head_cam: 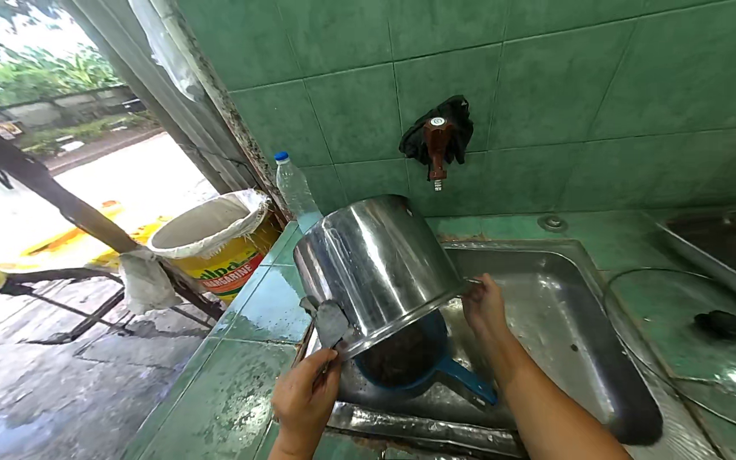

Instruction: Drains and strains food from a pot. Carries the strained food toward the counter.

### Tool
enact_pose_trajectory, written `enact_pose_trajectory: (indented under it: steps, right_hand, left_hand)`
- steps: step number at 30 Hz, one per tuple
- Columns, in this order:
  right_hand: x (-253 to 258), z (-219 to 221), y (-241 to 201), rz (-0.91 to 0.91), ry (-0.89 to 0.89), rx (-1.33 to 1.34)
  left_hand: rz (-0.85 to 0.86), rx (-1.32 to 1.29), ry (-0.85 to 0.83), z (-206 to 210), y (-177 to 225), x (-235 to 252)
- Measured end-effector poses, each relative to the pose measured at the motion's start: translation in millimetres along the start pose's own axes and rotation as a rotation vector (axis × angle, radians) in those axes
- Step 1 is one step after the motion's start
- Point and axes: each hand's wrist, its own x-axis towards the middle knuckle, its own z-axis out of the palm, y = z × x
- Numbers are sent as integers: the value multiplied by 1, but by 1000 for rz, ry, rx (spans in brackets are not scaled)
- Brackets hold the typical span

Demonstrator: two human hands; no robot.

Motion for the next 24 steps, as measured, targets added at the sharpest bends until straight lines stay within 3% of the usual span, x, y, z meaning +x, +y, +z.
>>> enact_pose_trajectory:
  steps: [9, 18, 24]
  right_hand:
    - [9, 2, 11, 55, -18, 38]
    - [-6, 12, -14, 50, -41, 0]
    - [-21, 15, -29, -54, -113, -62]
  left_hand:
    - [6, 62, -24, 1, 0, 21]
    - [-41, 23, -32, -9, 8, 27]
    - [-67, -25, 18, -16, 12, 19]
